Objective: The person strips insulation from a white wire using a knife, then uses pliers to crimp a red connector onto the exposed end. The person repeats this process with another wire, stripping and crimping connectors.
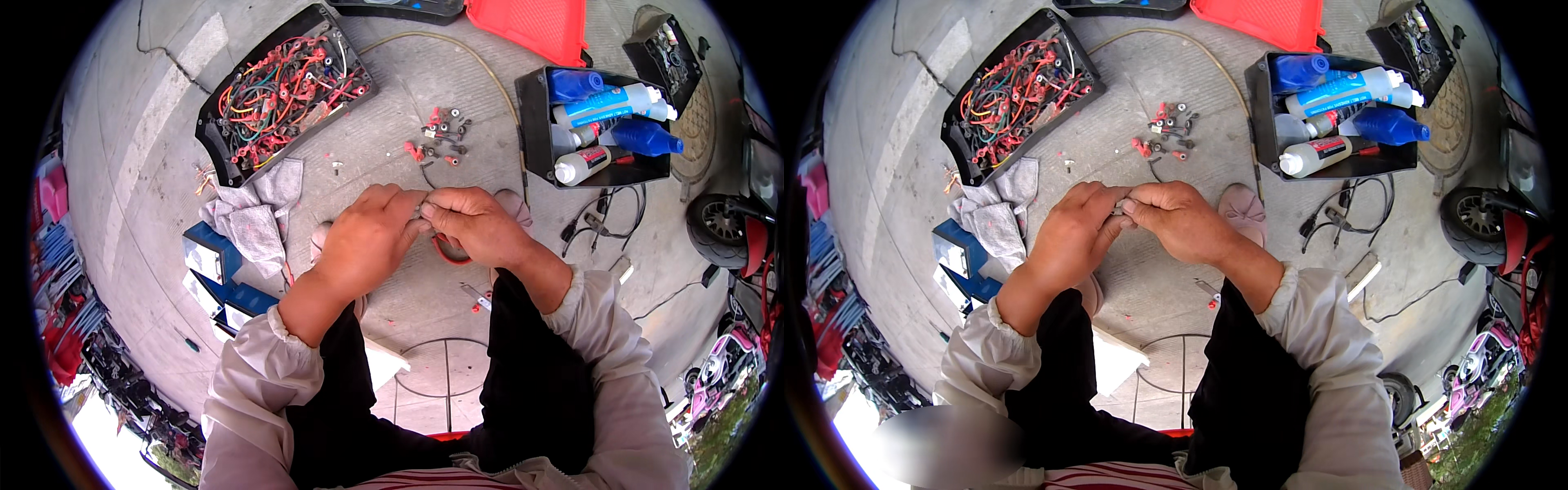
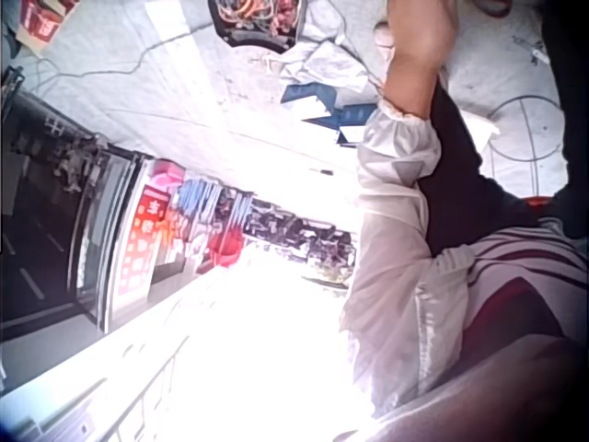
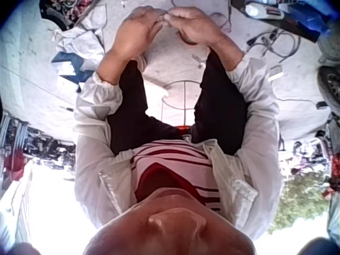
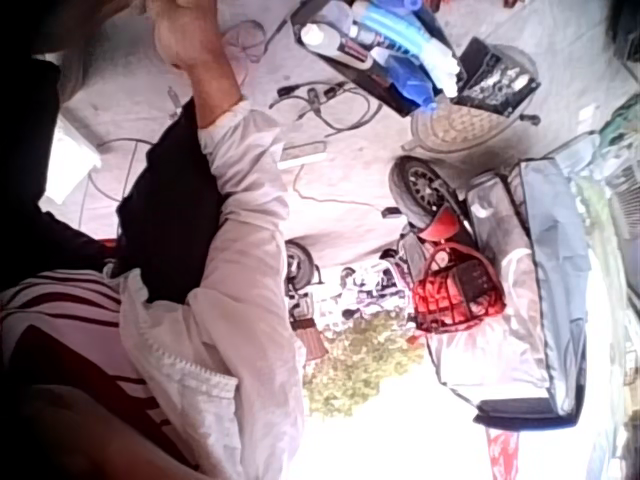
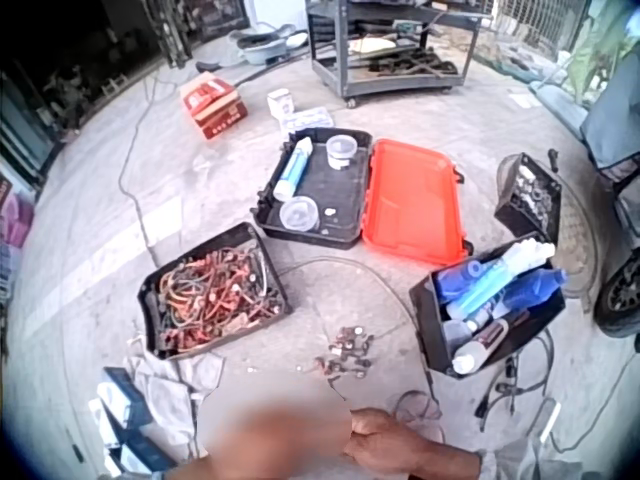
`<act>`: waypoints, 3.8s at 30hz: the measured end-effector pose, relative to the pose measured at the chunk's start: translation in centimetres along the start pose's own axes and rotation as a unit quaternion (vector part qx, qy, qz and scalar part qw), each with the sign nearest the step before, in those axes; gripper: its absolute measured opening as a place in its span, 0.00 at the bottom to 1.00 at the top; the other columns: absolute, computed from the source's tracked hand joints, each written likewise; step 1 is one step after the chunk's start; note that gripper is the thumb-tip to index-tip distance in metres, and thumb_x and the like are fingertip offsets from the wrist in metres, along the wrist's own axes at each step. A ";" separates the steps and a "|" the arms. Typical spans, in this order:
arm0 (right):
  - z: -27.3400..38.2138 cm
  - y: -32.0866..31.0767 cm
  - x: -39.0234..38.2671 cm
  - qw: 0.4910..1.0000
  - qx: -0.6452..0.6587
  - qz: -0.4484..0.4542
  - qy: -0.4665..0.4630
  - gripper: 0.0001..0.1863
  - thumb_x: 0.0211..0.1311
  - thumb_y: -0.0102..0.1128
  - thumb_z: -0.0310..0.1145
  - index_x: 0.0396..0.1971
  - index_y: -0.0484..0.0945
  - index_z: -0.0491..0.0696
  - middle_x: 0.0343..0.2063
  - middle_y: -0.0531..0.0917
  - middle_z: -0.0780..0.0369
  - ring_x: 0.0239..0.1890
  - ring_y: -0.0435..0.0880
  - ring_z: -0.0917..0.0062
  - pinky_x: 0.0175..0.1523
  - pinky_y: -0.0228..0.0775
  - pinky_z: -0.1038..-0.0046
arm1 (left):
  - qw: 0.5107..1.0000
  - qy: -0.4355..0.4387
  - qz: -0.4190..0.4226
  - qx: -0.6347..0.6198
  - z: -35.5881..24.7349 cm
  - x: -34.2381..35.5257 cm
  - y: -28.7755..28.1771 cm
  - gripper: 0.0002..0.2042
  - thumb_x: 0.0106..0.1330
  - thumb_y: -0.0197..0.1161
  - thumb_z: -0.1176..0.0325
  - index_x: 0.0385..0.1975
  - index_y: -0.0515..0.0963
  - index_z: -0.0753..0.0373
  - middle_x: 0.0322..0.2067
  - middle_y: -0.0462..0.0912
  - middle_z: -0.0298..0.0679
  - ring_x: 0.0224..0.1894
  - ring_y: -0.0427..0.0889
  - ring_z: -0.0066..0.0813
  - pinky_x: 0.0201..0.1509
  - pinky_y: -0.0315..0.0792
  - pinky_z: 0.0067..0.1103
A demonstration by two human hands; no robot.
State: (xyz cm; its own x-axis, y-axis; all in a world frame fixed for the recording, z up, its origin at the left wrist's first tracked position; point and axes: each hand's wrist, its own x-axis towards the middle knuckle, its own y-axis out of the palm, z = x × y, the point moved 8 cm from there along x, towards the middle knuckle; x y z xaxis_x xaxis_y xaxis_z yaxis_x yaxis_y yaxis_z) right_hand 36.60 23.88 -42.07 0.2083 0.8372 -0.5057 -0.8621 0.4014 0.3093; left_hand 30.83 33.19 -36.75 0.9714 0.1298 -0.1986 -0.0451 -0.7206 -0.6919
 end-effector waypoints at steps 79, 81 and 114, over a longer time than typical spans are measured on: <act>11.2 27.7 -43.4 0.741 -0.571 -0.132 -0.329 0.40 0.41 0.75 0.54 0.43 0.68 0.36 0.35 0.75 0.50 0.38 0.76 0.54 0.44 0.68 0.59 | 0.622 -0.057 -0.324 -0.711 -24.6 -40.7 -6.6 0.06 0.70 0.56 0.71 0.42 0.76 0.63 0.32 0.83 0.38 0.34 0.84 0.25 0.40 0.79 0.20; 11.3 28.2 -43.3 0.745 -0.561 -0.127 -0.336 0.40 0.41 0.75 0.54 0.42 0.68 0.37 0.34 0.75 0.50 0.37 0.76 0.54 0.43 0.68 0.59 | 0.616 -0.055 -0.319 -0.718 -24.4 -40.8 -6.2 0.06 0.71 0.55 0.70 0.41 0.76 0.63 0.32 0.83 0.38 0.34 0.84 0.25 0.40 0.79 0.20; 9.3 29.4 -41.8 0.739 -0.608 -0.122 -0.263 0.38 0.48 0.65 0.63 0.35 0.66 0.38 0.23 0.78 0.49 0.29 0.81 0.54 0.36 0.72 0.58 | 0.607 -0.018 -0.323 -0.725 -23.8 -41.9 -4.8 0.04 0.70 0.54 0.74 0.40 0.75 0.63 0.39 0.82 0.37 0.43 0.82 0.26 0.52 0.78 0.24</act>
State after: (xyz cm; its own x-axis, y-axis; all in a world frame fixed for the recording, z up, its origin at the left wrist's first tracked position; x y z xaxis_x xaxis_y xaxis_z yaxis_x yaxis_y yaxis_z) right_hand 6.78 4.14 -4.36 0.3011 0.9520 0.0558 -0.4807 0.2020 -0.8533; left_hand -4.16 15.02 -8.57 0.6701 0.7009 -0.2443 0.6212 -0.3495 0.7014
